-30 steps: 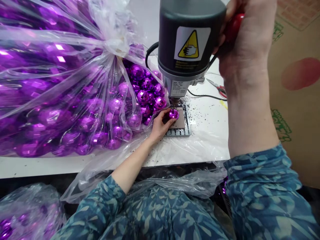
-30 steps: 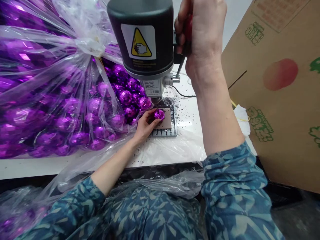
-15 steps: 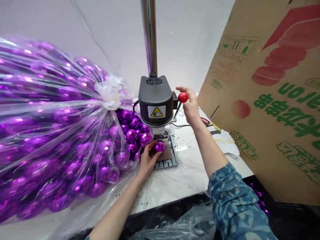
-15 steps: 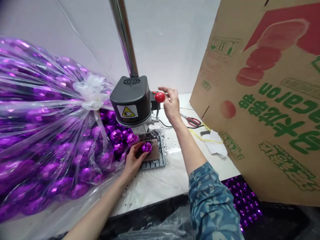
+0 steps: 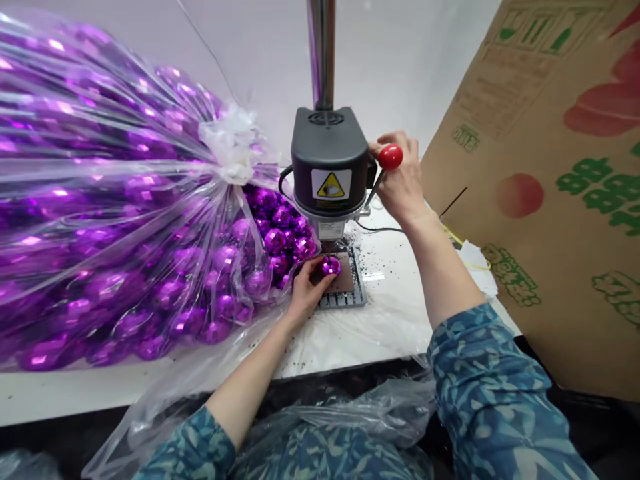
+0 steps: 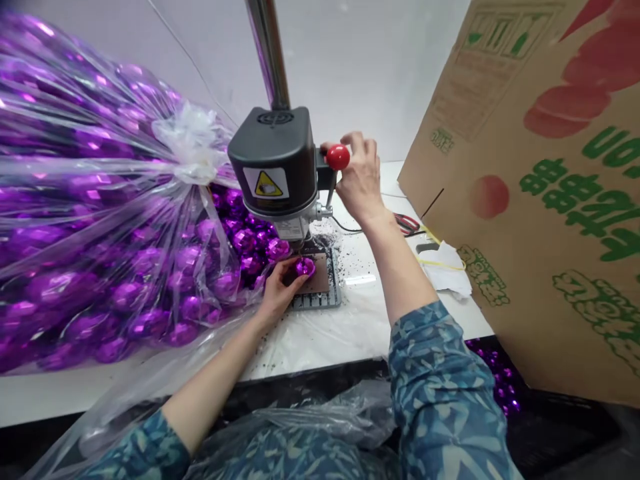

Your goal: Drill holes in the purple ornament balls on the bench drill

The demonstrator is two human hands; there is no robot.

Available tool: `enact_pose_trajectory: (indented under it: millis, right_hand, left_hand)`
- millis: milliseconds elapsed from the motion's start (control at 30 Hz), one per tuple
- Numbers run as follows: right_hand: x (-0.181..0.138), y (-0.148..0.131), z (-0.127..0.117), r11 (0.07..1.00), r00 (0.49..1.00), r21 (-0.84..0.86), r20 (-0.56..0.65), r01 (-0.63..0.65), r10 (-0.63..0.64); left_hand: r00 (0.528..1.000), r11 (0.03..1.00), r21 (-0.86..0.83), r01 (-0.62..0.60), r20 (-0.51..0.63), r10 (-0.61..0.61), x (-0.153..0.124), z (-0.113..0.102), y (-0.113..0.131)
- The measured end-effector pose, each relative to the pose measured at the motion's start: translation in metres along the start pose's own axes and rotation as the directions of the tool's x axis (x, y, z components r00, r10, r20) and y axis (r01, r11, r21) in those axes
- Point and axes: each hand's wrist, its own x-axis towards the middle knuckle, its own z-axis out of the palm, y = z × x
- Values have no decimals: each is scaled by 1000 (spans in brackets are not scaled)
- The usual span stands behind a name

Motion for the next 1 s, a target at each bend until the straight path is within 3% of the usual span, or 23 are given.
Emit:
enact_pose_trajectory:
  millis: [200, 333, 400, 467, 533, 567, 633, 667, 800, 933, 1000]
  right_hand:
    - [2, -7, -6, 993, 999, -114, 0, 38, -38]
    - [1, -13, -8, 996, 1000, -91, 10, -16, 17]
    - [-1, -15, -8, 998, 997, 26, -53, -52, 53]
    - [-4, -19, -13, 967, 980, 245, -168, -62, 106]
    - [-7, -28, -23, 840, 939, 537, -248, -72, 239]
    - [-10, -34, -30, 727, 894, 681, -270, -84, 357]
    - [-14, -47, -43, 482, 852, 853, -91, -200, 515]
    - [-16, -53, -48, 433, 855, 871, -28, -234, 518]
    - [-17, -69, -55, 453, 860, 865, -50, -217, 508]
    - [-2, -76, -51, 417, 851, 832, 117, -365, 512]
    - [8, -79, -47, 483, 876, 791, 132, -375, 464]
  left_hand:
    - [1000, 1000, -11, 9, 3, -9, 2, -1, 0]
    - [1000, 1000, -14, 3, 10, -3, 2, -2, 0]
    - [1000, 1000, -13, -1, 16, 1, 2, -2, 0]
    - [1000, 1000, -6, -7, 18, 7, 3, -3, 0]
    - [1000, 1000, 4, -16, 14, 16, 3, -3, 0]
    - [1000, 1000, 8, -21, 10, 21, 2, -3, 0]
    - [1000, 999, 9, -31, 5, 31, 2, -3, 1]
    - [999, 999, 7, -34, 5, 34, 2, -4, 1]
    - [999, 999, -7, -39, 15, 39, 2, -5, 2]
    - [998, 999, -21, -42, 36, 43, 3, -5, 0]
    - [998, 999, -23, -48, 40, 49, 3, -6, -1]
